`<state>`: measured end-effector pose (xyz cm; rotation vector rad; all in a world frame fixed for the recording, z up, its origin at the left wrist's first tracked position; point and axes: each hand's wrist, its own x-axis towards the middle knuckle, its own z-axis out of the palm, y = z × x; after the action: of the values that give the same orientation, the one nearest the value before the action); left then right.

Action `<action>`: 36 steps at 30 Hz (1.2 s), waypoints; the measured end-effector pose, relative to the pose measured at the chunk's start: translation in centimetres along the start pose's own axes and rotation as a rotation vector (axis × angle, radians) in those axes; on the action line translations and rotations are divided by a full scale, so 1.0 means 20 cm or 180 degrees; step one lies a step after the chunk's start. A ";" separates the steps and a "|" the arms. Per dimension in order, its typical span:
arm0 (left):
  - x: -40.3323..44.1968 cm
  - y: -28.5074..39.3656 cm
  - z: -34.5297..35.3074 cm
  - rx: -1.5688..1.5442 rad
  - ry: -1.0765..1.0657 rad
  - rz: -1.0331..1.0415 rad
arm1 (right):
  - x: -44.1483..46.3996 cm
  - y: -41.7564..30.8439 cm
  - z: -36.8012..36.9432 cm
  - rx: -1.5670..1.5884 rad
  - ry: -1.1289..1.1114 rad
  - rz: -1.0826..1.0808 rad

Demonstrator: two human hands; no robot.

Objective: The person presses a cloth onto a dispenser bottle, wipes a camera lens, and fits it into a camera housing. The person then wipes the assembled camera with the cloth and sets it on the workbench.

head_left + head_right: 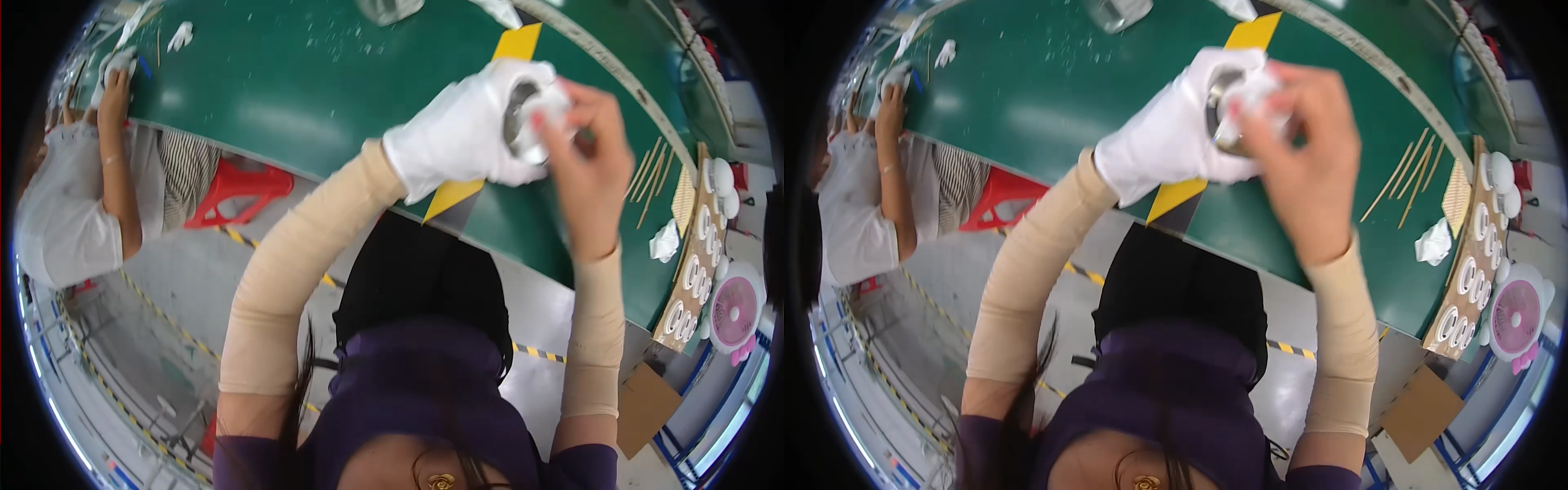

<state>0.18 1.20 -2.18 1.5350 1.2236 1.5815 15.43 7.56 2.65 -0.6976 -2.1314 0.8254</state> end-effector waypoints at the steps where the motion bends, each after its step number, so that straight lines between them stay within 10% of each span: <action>1: 0.00 0.00 0.00 -0.0032 0.0011 0.0030 | 0.05 0.00 0.01 0.0429 -0.0027 0.0370; 6: -0.01 0.07 -0.02 0.0153 -0.0292 -0.0246 | 0.00 0.06 -0.02 0.1131 -0.0089 0.0151; 9: -0.01 0.08 -0.04 0.0375 -0.0284 -0.0253 | -0.06 0.06 -0.03 -0.0119 -0.0412 -0.1278; 14: -0.01 0.06 -0.04 0.0599 -0.0226 -0.0109 | -0.03 -0.03 0.07 -0.0577 -0.0030 -0.0676; 24: 0.00 0.11 -0.09 -0.0131 -0.0258 -0.0472 | -0.02 0.26 -0.10 0.1688 0.0757 0.1456; 34: -0.11 0.21 -0.11 0.0239 -0.0330 -0.0549 | -0.32 0.19 -0.28 0.1767 0.0886 0.1307; 36: -0.10 0.20 -0.10 0.0391 -0.0373 -0.0417 | -0.30 0.12 -0.19 0.0996 0.0329 0.0313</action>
<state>-0.81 -2.46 0.80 1.5660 1.3475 1.3356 22.41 6.27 0.41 -0.6669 -1.8337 1.1215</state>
